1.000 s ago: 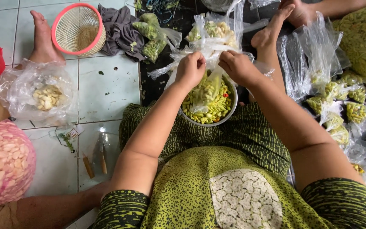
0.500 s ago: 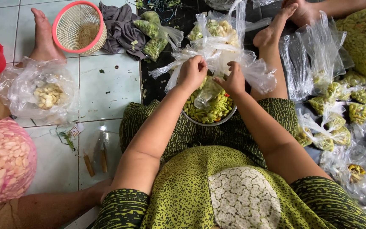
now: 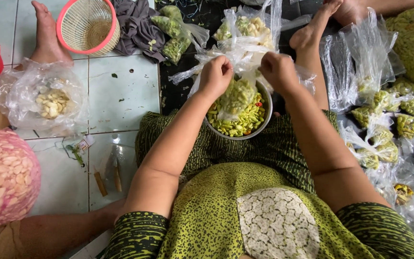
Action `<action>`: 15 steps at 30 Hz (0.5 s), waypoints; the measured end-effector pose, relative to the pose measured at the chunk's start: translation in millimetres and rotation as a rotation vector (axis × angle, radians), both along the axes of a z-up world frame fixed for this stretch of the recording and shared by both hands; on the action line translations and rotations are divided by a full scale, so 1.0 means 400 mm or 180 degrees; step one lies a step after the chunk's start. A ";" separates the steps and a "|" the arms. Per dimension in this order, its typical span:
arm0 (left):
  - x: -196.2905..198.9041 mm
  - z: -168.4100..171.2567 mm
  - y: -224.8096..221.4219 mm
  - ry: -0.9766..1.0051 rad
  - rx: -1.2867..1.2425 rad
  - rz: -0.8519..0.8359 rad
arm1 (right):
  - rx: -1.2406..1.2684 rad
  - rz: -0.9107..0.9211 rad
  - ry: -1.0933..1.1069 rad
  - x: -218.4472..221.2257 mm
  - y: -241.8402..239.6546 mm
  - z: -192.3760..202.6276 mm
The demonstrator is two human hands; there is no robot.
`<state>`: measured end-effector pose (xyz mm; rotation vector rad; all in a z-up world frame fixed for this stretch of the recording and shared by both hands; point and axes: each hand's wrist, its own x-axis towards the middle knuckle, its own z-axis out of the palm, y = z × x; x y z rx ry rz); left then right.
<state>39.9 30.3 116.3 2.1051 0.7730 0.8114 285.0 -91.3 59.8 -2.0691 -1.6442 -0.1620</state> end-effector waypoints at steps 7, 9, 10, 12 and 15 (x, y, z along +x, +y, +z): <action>0.015 0.115 -0.009 -0.0066 -0.0254 -0.0403 | -0.0337 0.1492 0.0684 -0.162 -0.082 0.437; 0.030 0.119 -0.018 0.0024 -0.0274 -0.0690 | -0.0337 0.1615 0.0646 -0.181 -0.068 0.435; 0.034 0.132 -0.027 0.0024 -0.0267 -0.0692 | -0.0330 0.1615 0.0644 -0.186 -0.059 0.420; 0.040 0.156 -0.045 0.0007 -0.0687 -0.0656 | -0.0343 0.1731 0.0549 -0.200 -0.041 0.387; 0.039 0.141 -0.033 -0.0268 -0.0651 -0.0632 | 0.0047 0.1604 0.0521 -0.211 -0.032 0.365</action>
